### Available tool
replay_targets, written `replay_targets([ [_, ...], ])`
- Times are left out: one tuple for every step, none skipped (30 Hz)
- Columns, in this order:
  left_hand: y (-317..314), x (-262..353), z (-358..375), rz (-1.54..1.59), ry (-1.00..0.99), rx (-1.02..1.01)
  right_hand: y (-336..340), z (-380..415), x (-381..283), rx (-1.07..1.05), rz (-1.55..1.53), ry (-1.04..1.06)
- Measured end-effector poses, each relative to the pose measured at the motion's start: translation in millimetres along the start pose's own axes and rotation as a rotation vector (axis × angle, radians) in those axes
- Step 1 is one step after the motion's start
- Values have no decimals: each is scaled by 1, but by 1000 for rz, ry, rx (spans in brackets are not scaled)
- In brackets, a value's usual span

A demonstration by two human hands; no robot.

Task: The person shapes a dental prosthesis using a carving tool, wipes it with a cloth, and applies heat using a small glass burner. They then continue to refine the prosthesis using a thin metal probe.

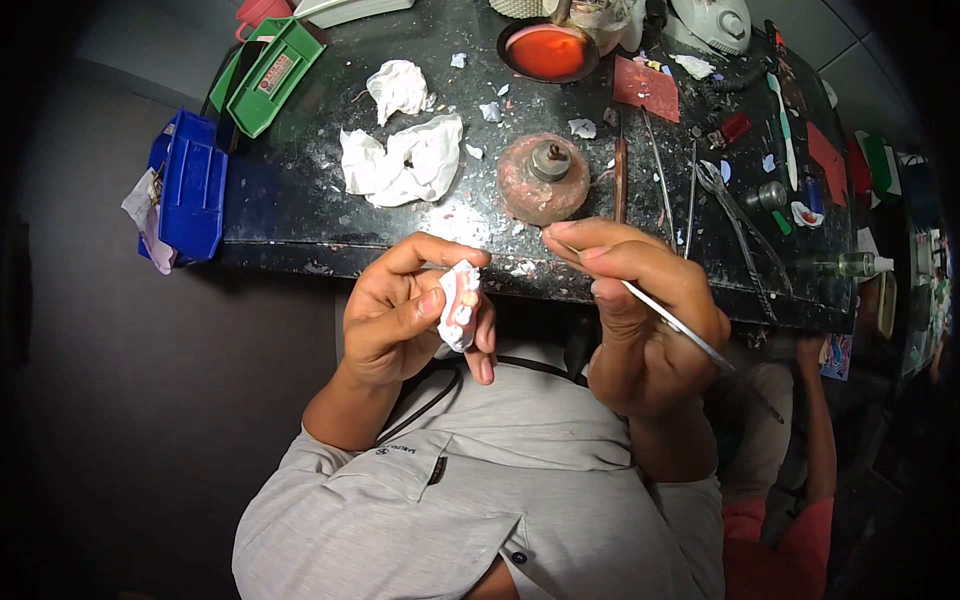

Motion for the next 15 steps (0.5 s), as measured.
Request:
replay_targets([
  [-1,0,0,16,8,-18,0,1,1,61,-70,-40],
  [-1,0,0,15,7,-17,5,2,-2,61,-72,-39],
  [-1,-1,0,16,5,-17,9,5,-2,-34,14,-67],
  [-1,-1,-1,17,4,-18,9,7,-2,-128,101,-95],
  [-1,-1,0,17,4,-18,7,9,2,-75,8,-118],
  [0,-1,0,10,5,-4,6,7,3,-75,8,-118],
  [0,-2,0,2,5,10,3,4,-1,-130,83,-27],
  [0,-2,0,3,5,11,0,2,-4,-184,158,63],
  [1,-2,0,-28,6,27,-4,-4,-7,-188,179,99],
  [1,-2,0,-59,6,44,-4,-3,-7,-187,179,99],
  [2,-1,0,-60,6,44,-4,-3,-6,-191,190,98],
  [4,-1,-1,-70,7,65,-4,-2,-6,-195,201,97],
  [6,-2,-1,-79,8,86,-4,-2,-6,-195,200,98],
  [8,-3,-1,-80,8,86,-4,-2,-5,-193,204,80],
  [11,-2,0,-169,-45,125,-4,-1,-5,-191,208,61],
])
Point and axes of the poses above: each hand's wrist, its own z-axis away from the middle knuckle, its own y-axis out of the back of the hand, x = y × z, the point moved 6 cm from there along -z, towards the middle knuckle, and after that the axes turned 7 degrees about y, right-handed, at the moved point
